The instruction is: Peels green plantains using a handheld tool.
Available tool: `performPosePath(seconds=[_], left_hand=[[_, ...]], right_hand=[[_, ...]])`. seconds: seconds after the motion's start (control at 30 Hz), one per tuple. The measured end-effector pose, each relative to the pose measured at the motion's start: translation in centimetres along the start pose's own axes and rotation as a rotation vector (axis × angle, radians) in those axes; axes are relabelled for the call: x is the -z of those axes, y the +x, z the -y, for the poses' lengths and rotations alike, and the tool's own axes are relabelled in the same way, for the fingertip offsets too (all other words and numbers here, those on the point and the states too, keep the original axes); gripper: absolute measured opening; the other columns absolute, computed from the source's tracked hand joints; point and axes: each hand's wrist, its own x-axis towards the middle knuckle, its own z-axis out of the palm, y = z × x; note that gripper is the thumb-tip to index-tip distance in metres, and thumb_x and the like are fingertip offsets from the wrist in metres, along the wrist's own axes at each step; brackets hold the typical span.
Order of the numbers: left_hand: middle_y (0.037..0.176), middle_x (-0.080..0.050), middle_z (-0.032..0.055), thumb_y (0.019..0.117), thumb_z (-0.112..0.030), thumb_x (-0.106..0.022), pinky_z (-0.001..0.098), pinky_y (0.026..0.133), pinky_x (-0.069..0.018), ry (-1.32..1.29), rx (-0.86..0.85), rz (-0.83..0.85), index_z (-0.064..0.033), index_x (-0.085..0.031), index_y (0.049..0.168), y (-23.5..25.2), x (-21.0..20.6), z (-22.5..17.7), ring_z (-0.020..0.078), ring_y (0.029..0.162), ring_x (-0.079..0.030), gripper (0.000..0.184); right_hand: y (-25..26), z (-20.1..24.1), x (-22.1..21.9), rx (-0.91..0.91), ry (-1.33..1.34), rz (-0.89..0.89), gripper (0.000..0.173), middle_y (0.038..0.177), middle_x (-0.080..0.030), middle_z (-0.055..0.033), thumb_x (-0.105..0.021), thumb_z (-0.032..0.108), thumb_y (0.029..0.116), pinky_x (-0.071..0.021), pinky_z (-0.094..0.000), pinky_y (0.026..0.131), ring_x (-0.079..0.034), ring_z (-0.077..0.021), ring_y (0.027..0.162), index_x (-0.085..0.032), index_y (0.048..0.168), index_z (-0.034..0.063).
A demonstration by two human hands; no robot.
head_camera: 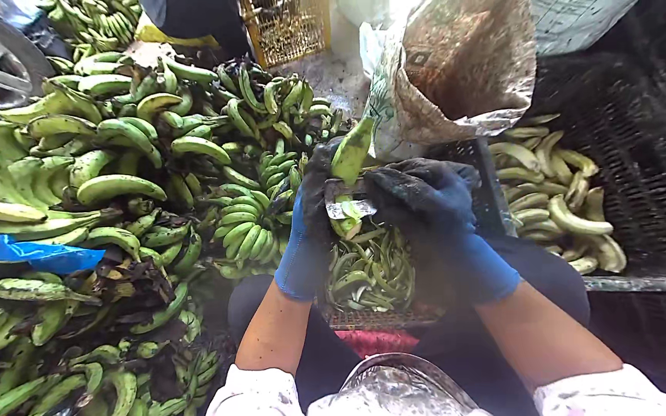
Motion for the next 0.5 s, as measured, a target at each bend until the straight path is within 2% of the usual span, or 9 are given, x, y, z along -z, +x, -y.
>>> performPosePath(seconds=[0.1,0.17,0.2,0.27,0.33,0.37,0.43,0.47,0.5], left_hand=[[0.098,-0.070,-0.0008,0.1095,-0.048,-0.032,0.0266,0.065,-0.0582,-0.063,0.028,-0.078,-0.0261,-0.062,0.127,-0.1,1.0,-0.5,0.0083,0.080,-0.067,0.041],[0.095,-0.069,0.0009,0.1087,-0.053,-0.029,0.0266,0.060,-0.0561,-0.024,0.031,-0.117,-0.0262,-0.061,0.127,0.1,1.2,-0.9,0.0094,0.074,-0.065,0.045],[0.094,-0.069,0.0010,0.1093,-0.050,-0.030,0.0261,0.057,-0.0556,0.001,0.018,-0.100,-0.0254,-0.061,0.127,0.0,0.9,-0.8,0.0089,0.071,-0.065,0.043],[0.100,-0.068,-0.0015,0.1099,-0.034,-0.035,0.0246,0.063,-0.0573,0.021,-0.037,-0.008,-0.0247,-0.059,0.130,0.0,0.3,-0.3,0.0066,0.078,-0.066,0.034],[0.101,-0.067,-0.0022,0.1100,-0.032,-0.035,0.0249,0.066,-0.0578,-0.010,-0.041,0.028,-0.0240,-0.059,0.130,0.0,0.1,0.3,0.0059,0.081,-0.066,0.032],[0.099,-0.067,-0.0020,0.1098,-0.034,-0.034,0.0257,0.065,-0.0582,-0.070,0.000,0.042,-0.0244,-0.058,0.128,0.1,-0.2,0.5,0.0065,0.079,-0.066,0.032],[0.087,-0.067,0.0036,0.1089,-0.047,-0.032,0.0300,0.054,-0.0566,-0.219,0.199,0.038,-0.0212,-0.060,0.119,-0.3,-0.8,1.3,0.0127,0.067,-0.065,0.039],[0.085,-0.067,0.0047,0.1079,-0.052,-0.032,0.0304,0.053,-0.0571,-0.264,0.260,0.072,-0.0204,-0.061,0.118,-0.7,-0.8,1.5,0.0138,0.065,-0.065,0.044],[0.086,-0.068,0.0059,0.1058,-0.057,-0.033,0.0299,0.053,-0.0572,-0.302,0.291,0.116,-0.0202,-0.061,0.121,-1.0,-0.6,1.7,0.0142,0.064,-0.065,0.049]], right_hand=[[-0.4,1.1,0.8,-0.038,0.078,0.112,0.045,0.121,-0.068,-0.0094,-0.058,0.054,0.0985,-0.0441,-0.0566,0.096,-0.063,-0.0245,0.113,-0.068,0.133,0.0277],[-0.7,1.5,0.8,-0.064,0.093,0.155,0.043,0.121,-0.069,-0.0058,-0.058,0.056,0.0982,-0.0426,-0.0544,0.094,-0.064,-0.0214,0.111,-0.066,0.136,0.0355],[-0.7,1.5,0.6,-0.069,0.077,0.152,0.042,0.120,-0.069,-0.0072,-0.059,0.054,0.0983,-0.0443,-0.0547,0.092,-0.065,-0.0227,0.109,-0.067,0.134,0.0341],[-0.1,1.0,0.2,-0.072,0.033,0.119,0.038,0.120,-0.068,-0.0135,-0.064,0.044,0.0968,-0.0441,-0.0591,0.091,-0.065,-0.0300,0.108,-0.071,0.129,0.0251],[0.3,0.5,-0.3,-0.076,-0.034,0.065,0.036,0.122,-0.068,-0.0147,-0.066,0.038,0.0955,-0.0411,-0.0590,0.095,-0.063,-0.0322,0.113,-0.072,0.127,0.0217],[0.7,-0.2,-0.6,-0.072,-0.084,0.003,0.035,0.122,-0.068,-0.0158,-0.066,0.037,0.0957,-0.0418,-0.0596,0.095,-0.063,-0.0339,0.113,-0.072,0.126,0.0208],[1.8,-2.5,-0.3,-0.131,-0.185,-0.136,0.038,0.123,-0.068,-0.0215,-0.066,0.038,0.0970,-0.0454,-0.0650,0.094,-0.064,-0.0409,0.112,-0.071,0.127,0.0154],[2.6,-3.8,0.5,-0.177,-0.210,-0.201,0.042,0.125,-0.067,-0.0216,-0.064,0.041,0.0982,-0.0476,-0.0622,0.096,-0.064,-0.0400,0.114,-0.070,0.130,0.0139],[3.3,-4.9,1.5,-0.208,-0.166,-0.253,0.047,0.131,-0.065,-0.0204,-0.062,0.043,0.0998,-0.0475,-0.0556,0.102,-0.062,-0.0360,0.120,-0.067,0.134,0.0111]])
